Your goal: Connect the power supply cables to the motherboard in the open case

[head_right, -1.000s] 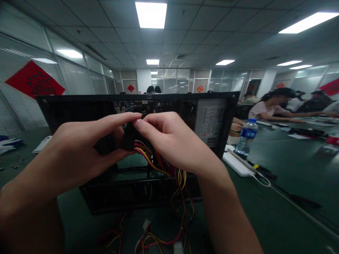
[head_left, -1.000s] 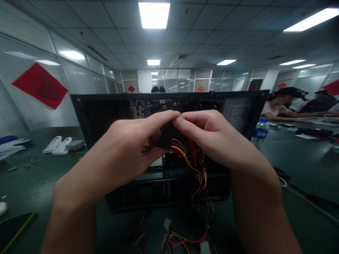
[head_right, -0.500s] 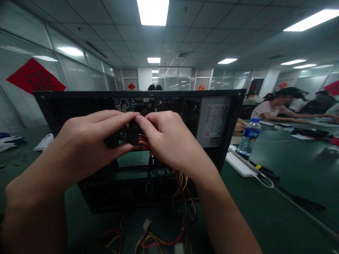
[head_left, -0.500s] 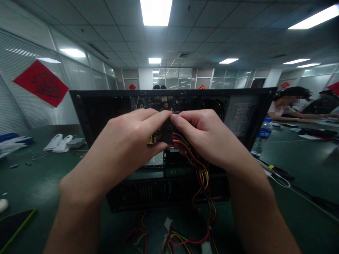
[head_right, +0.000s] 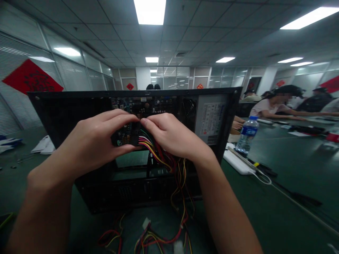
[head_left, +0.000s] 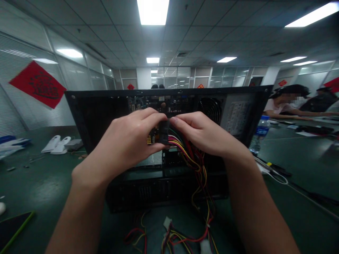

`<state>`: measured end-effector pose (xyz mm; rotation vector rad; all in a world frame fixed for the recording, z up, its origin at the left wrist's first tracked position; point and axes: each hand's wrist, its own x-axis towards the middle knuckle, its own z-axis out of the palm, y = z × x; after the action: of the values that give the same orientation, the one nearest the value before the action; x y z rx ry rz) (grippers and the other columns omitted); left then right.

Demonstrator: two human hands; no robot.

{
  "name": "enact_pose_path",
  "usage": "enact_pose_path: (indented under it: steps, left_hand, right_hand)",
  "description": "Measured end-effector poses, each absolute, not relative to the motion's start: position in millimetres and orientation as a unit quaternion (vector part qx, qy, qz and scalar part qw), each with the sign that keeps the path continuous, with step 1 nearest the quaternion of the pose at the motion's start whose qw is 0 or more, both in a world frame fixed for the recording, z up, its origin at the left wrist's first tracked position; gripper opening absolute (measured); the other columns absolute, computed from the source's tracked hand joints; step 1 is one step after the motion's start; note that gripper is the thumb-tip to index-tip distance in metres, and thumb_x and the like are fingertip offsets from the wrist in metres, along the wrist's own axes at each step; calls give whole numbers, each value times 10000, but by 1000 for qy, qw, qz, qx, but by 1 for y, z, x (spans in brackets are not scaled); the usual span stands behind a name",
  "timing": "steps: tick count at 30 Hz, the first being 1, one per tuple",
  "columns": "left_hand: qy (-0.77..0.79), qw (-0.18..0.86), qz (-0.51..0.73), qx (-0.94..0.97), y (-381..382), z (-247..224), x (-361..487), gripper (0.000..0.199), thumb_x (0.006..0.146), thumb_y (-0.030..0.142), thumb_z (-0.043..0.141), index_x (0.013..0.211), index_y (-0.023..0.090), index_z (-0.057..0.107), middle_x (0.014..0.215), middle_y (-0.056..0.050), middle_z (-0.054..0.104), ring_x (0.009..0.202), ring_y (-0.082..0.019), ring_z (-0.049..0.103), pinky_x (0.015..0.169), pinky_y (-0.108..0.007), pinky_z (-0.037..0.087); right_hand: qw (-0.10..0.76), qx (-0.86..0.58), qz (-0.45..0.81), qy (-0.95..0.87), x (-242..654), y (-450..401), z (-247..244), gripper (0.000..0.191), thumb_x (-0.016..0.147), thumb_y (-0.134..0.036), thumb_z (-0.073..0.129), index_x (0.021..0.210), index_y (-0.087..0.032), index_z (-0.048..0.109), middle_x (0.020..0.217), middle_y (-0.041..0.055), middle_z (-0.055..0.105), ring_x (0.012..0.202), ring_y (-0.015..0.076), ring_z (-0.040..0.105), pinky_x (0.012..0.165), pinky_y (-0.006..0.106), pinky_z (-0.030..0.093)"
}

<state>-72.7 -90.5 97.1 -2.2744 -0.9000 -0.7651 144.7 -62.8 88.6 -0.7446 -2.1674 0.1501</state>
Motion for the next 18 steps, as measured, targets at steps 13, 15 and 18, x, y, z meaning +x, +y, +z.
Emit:
enact_pose_path:
  steps: [13, 15, 18]
  left_hand:
    - [-332, 172, -290, -881, -67, 103, -102, 493, 880, 353, 696, 1352, 230, 629, 1344, -96, 682, 1200, -289, 669, 1023, -440, 552]
    - [-307, 131, -287, -898, -66, 104, -101, 476, 891, 312, 682, 1357, 236, 630, 1329, -78, 693, 1173, -263, 679, 1013, -393, 557]
    - [-315, 82, -271, -906, -66, 104, -96, 446, 889, 323, 695, 1324, 232, 661, 1299, -72, 716, 1161, -259, 682, 1020, -363, 553]
  right_hand:
    - [390, -173, -311, -849, 129, -27, 62, 405, 1050, -214, 502, 1430, -325, 586, 1442, 67, 576, 1342, 218, 503, 1116, 444, 489]
    - [390, -128, -347, -843, 129, -23, 56, 344, 1050, -208, 511, 1348, -305, 652, 1379, 73, 620, 1296, 212, 530, 1069, 418, 524]
    - [393, -75, -381, -833, 132, -21, 50, 278, 1054, -225, 513, 1255, -244, 705, 1263, 90, 679, 1184, 210, 582, 961, 376, 570]
